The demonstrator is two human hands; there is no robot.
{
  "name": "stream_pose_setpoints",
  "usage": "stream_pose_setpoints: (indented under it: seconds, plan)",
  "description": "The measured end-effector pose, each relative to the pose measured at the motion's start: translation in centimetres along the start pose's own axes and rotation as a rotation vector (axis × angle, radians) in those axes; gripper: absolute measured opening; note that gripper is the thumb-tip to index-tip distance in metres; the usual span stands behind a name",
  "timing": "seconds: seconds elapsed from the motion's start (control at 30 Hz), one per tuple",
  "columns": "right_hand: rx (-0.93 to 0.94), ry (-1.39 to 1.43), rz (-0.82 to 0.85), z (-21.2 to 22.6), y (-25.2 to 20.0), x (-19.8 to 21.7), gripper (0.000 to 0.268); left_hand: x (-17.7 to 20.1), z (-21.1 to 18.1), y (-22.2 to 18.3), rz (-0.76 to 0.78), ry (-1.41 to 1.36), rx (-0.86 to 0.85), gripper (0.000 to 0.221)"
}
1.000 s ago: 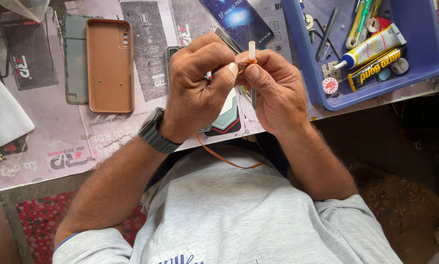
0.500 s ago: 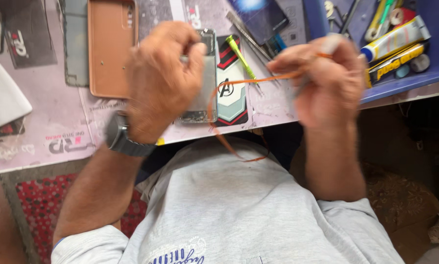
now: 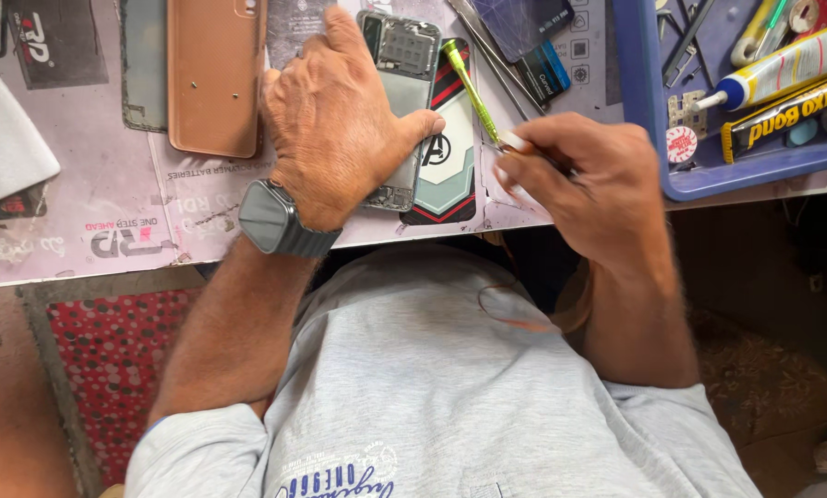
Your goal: The person uses a metal prying tool to separate the back cover of a smartphone, then removes the cover to expose the internal components. They use a screwdriver to unscrew and remove a metal bracket near the camera module, then connect a charging cable to the device to test functionality.
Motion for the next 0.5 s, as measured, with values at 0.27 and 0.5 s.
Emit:
stream_pose_setpoints:
  seconds: [0.27,0.5]
  plan:
    - [-0.049,0.161,0.004,-1.1,2.5,-1.7,0.017,-0.5,1.8,0.1,-0.037,-0.479,-0.045,0.064]
    - [0.129,0.217,0.045,-0.5,4.1,-1.8,0.009,-1.9,4.2,-0.1,0.154,-1.262,-0.028,0.025]
Point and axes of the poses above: each hand's wrist, its own y-axis towards the middle knuckle, its own x-axis out of the back of the hand, z = x × y, the point moved 5 cm from there along y, towards the middle knuckle, and after that the axes turned 12 degrees about y, right-handed, at the moved point
